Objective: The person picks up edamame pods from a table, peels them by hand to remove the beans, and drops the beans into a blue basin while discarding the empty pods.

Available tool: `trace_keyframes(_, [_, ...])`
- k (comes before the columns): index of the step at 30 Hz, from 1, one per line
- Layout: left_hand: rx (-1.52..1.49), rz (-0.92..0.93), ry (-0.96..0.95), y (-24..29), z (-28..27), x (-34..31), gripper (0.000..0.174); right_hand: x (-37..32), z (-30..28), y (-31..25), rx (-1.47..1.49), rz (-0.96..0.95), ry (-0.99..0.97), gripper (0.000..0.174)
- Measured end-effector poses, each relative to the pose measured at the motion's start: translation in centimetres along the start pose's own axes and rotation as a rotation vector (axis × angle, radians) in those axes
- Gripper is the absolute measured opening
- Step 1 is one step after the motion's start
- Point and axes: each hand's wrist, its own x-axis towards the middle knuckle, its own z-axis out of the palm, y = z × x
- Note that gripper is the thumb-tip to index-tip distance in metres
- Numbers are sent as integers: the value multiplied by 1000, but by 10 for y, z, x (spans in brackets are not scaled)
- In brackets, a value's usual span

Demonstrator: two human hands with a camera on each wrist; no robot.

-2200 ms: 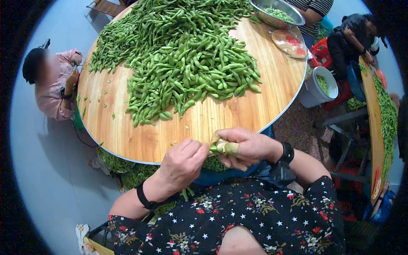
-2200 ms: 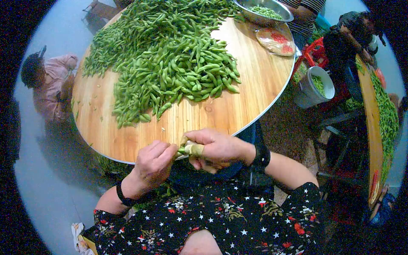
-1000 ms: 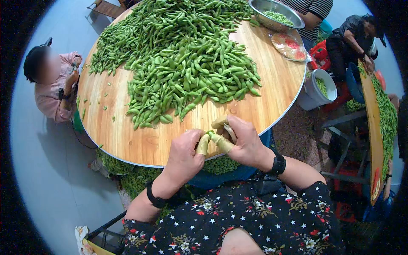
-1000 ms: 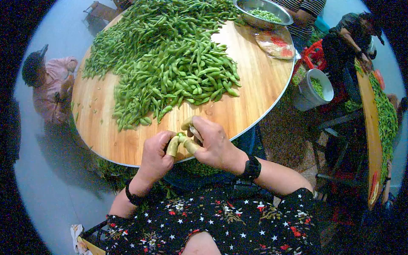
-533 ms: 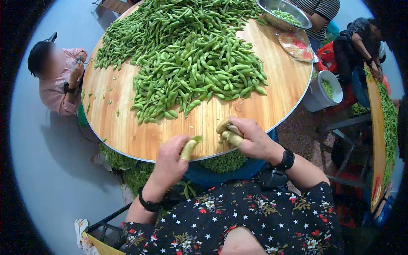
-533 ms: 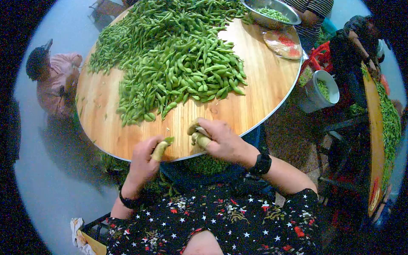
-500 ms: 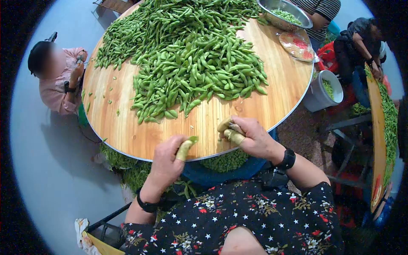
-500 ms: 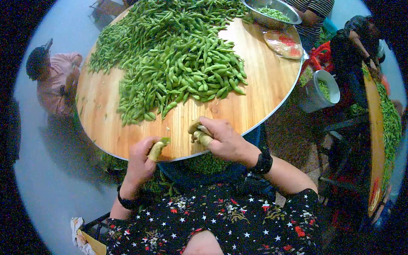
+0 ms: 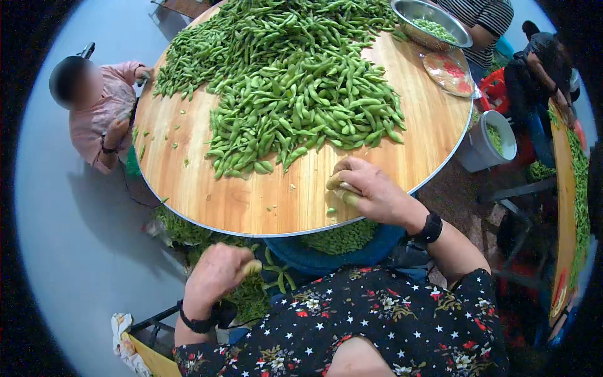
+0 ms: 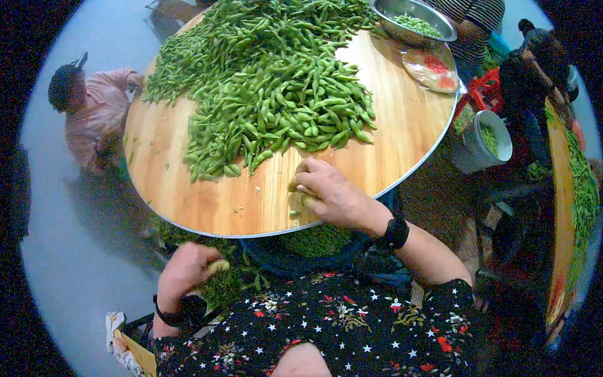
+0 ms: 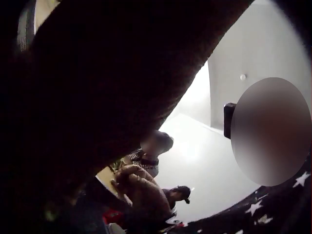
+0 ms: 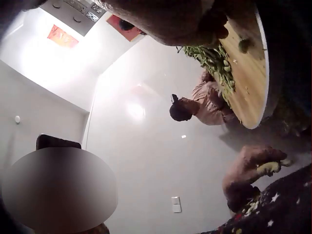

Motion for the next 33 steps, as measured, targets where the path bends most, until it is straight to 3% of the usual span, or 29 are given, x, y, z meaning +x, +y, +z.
trace_keyframes(4, [38, 263, 754, -4, -20, 51, 25, -1, 10, -21, -192, -6, -97, 14])
trace_keyframes(5, [37, 266, 760, -4, -27, 68, 25, -5, 12, -26, -119, -32, -157, 12])
trace_keyframes(7, [146, 352, 977, -3, -38, 94, 26, -12, 12, -35, 36, -73, -273, 12])
trace_keyframes(8, [144, 355, 980, -1, -38, 97, 26, -14, 9, -39, 32, -72, -274, 12])
trace_keyframes(10, [165, 257, 763, 0, -40, 103, 24, -17, 1, -43, 208, -92, -351, 13])
trace_keyframes(12, [173, 227, 734, -1, -37, 107, 24, -14, -7, -49, 274, -35, -353, 17])
trace_keyframes(15, [103, 260, 721, 4, -35, 106, 24, -8, -7, -49, 246, 184, -162, 27])
trace_keyframes(17, [6, 131, 682, 21, -34, 100, 23, -9, 10, -34, 241, 194, -75, 26])
trace_keyframes(18, [8, 135, 680, 19, -31, 104, 23, -9, 14, -31, 237, 204, 10, 26])
trace_keyframes(23, [56, 411, 847, 17, -24, 112, 25, -13, 6, -35, 283, 208, 35, 26])
trace_keyframes(28, [112, 403, 852, 25, -29, 112, 24, -8, -1, -28, 125, 225, 154, 23])
trace_keyframes(30, [109, 379, 856, 32, -32, 111, 24, -6, 1, -20, 4, 44, 87, 29])
trace_keyframes(31, [2, 393, 897, 37, -33, 110, 22, -5, -1, -25, 1, 47, 89, 29])
trace_keyframes(33, [-110, 410, 935, 41, -30, 115, 21, 0, -5, -42, 349, 375, -14, 27])
